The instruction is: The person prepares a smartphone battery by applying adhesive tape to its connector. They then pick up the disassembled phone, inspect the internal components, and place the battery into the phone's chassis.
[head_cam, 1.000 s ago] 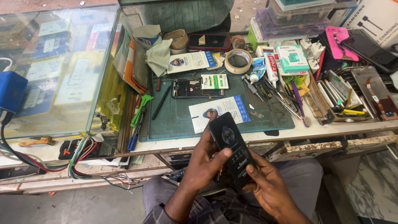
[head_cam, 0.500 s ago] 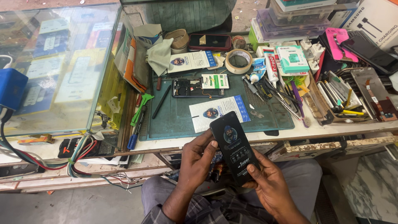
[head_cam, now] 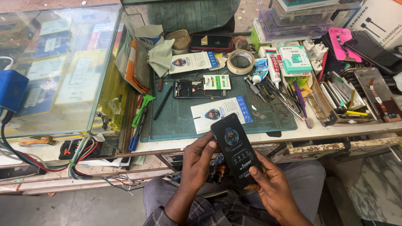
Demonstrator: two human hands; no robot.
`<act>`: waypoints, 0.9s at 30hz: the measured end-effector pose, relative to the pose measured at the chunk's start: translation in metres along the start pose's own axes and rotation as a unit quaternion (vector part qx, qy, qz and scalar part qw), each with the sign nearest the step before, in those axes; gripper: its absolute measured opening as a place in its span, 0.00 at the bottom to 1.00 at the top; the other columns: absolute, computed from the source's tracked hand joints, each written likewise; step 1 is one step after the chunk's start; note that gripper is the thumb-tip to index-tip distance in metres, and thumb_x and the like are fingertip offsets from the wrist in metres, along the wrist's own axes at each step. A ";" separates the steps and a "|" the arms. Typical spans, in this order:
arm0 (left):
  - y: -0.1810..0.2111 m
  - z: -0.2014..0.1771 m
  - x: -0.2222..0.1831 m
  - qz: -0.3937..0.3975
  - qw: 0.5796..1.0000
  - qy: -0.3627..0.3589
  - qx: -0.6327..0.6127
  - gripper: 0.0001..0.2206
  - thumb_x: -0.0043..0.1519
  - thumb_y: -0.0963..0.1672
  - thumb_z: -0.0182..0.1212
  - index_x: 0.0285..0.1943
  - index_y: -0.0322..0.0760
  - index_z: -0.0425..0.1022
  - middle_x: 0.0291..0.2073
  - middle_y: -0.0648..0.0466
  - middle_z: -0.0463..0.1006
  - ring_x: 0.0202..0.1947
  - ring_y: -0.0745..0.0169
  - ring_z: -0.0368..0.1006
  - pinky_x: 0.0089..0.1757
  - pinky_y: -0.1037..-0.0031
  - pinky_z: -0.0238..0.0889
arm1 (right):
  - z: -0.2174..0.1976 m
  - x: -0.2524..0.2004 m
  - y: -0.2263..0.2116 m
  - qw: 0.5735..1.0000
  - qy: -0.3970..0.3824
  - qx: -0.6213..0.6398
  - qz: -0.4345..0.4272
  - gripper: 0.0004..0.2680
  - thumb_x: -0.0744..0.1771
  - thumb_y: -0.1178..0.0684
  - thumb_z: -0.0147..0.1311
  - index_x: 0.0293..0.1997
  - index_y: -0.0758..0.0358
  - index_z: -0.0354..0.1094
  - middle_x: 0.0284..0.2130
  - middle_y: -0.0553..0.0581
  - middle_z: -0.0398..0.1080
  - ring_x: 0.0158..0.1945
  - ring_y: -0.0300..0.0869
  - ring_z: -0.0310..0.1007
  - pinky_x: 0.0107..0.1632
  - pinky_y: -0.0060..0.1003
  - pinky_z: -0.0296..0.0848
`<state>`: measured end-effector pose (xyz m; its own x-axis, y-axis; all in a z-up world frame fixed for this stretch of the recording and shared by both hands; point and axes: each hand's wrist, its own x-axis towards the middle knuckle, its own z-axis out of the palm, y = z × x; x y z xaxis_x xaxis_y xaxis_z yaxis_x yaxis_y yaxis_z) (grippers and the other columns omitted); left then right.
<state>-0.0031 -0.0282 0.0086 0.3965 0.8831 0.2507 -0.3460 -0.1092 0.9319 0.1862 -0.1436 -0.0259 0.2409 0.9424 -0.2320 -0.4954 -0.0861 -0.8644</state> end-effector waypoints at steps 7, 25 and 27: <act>0.002 0.011 0.004 0.000 0.999 0.040 0.024 0.19 0.71 0.45 0.54 0.67 0.24 0.72 0.50 0.43 0.83 0.49 0.61 0.79 0.50 0.69 0.75 | 0.002 -0.001 -0.003 1.000 0.001 -0.005 -0.009 0.23 0.66 0.56 0.54 0.71 0.66 0.58 0.43 0.61 0.78 0.39 0.40 0.81 0.35 0.38 0.84; -0.048 -0.102 -0.063 -0.052 0.959 0.267 -0.076 0.26 0.73 0.54 0.44 0.52 0.26 0.77 0.31 0.44 0.82 0.26 0.58 0.79 0.30 0.73 0.70 | -0.018 0.007 0.009 0.992 -0.050 0.085 -0.085 0.23 0.70 0.61 0.50 0.76 0.74 0.52 0.54 0.67 0.73 0.48 0.45 0.79 0.41 0.37 0.82; -0.056 -0.126 -0.071 -0.085 0.919 0.365 -0.124 0.25 0.73 0.55 0.43 0.47 0.28 0.75 0.26 0.45 0.79 0.20 0.59 0.76 0.25 0.74 0.67 | -0.014 0.007 0.011 0.993 -0.051 0.075 -0.076 0.23 0.70 0.61 0.49 0.76 0.75 0.52 0.54 0.67 0.73 0.48 0.45 0.79 0.41 0.37 0.82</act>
<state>-0.1189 -0.0274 -0.0939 -0.1823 0.9584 -0.2197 -0.5509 0.0855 0.8302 0.1944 -0.1422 -0.0433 0.2408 0.9692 -0.0511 -0.5800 0.1015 -0.8082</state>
